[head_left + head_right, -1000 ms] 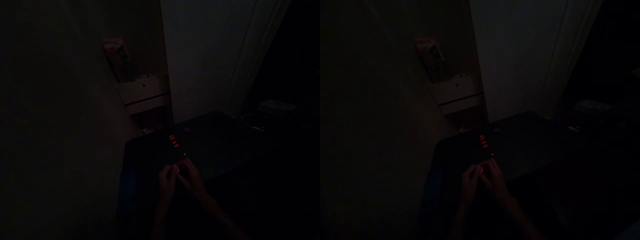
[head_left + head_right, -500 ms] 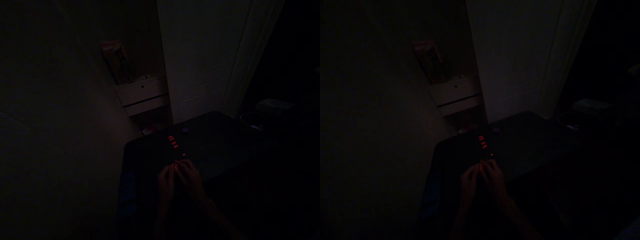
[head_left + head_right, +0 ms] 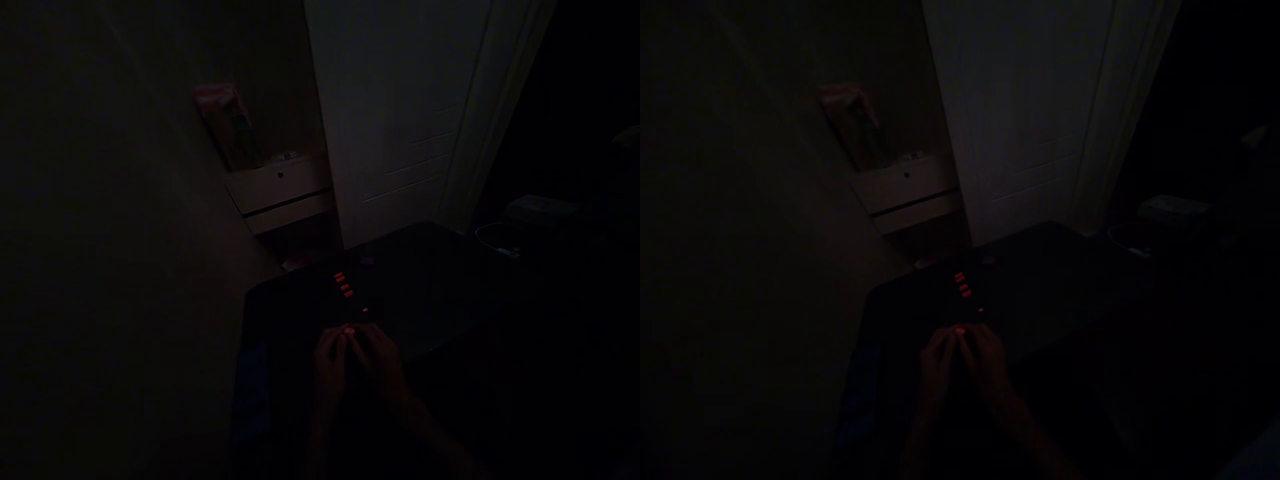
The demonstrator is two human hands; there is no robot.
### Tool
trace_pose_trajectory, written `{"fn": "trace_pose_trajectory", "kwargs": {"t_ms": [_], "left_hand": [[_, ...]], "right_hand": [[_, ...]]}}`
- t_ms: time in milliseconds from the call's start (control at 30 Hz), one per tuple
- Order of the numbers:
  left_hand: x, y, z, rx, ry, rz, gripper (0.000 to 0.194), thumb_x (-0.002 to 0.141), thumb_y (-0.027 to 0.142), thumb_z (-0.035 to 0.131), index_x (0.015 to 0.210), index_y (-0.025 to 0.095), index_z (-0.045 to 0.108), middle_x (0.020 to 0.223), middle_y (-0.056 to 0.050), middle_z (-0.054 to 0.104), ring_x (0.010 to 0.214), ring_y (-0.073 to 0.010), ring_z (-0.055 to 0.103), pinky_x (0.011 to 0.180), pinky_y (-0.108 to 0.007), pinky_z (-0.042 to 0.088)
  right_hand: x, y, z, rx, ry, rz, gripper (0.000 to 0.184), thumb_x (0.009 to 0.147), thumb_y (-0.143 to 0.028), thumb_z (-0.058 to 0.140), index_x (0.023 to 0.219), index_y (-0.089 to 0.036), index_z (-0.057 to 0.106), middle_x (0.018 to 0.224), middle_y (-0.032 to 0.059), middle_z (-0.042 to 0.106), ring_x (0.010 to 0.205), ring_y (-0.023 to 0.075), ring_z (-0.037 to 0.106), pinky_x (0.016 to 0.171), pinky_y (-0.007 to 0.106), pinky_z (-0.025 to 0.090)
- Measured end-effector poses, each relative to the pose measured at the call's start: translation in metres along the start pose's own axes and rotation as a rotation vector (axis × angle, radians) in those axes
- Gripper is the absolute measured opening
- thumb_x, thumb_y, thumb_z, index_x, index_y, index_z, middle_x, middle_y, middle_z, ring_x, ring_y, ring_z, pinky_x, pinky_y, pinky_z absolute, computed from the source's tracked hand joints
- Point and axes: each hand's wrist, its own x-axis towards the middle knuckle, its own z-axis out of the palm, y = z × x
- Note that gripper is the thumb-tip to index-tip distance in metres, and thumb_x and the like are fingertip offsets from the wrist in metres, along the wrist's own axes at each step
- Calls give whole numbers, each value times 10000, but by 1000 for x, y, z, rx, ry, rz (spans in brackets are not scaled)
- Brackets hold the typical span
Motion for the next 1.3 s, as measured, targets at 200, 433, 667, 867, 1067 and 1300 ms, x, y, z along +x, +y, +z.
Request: {"fn": "trace_pose_trajectory", "kwargs": {"t_ms": [200,433,667,867,1067,1300], "left_hand": [[-2,-7,0,-8,42,-80,277,916,372,608,1043,179,761,1098,-114,751,1042,-257,693,964,-405,524],[-1,-13,-2,-18,12,-80,294,884,374,665,1100,198,761,1164,-113,747,1094,-267,690,1002,-422,518],[-3,-9,0,-115,13,-117,317,848,388,727,1100,198,762,1131,-107,729,1051,-250,705,918,-349,564],[-2,-8,-1,-104,11,-83,299,839,395,736,1053,188,760,1096,-101,715,1036,-248,700,906,-340,561],[-2,-7,-2,-4,-6,-61,237,896,389,654,957,180,748,978,-87,741,931,-235,706,856,-347,552],[-4,-2,-5,84,62,-14,275,886,419,649,812,181,766,824,-72,740,792,-226,692,768,-332,543]], "right_hand": [[0,-1,-2,61,-14,85,202,1015,-298,503,1043,-203,680,987,85,742,888,229,708,803,345,549],[10,-4,-7,272,-29,311,285,967,-425,581,987,-191,743,964,89,772,876,243,725,793,336,556],[17,-3,-12,407,-119,354,392,968,-491,540,918,-171,761,855,62,763,788,212,699,708,291,540],[17,-2,-10,390,-170,286,389,984,-473,507,811,-178,693,752,21,699,693,167,632,648,257,493],[15,0,-9,314,-202,223,400,1014,-456,463,797,-185,661,744,17,681,674,154,612,640,252,466],[15,-4,-9,325,-256,225,430,1017,-478,460,752,-188,634,700,5,648,640,144,585,619,247,445]]}}
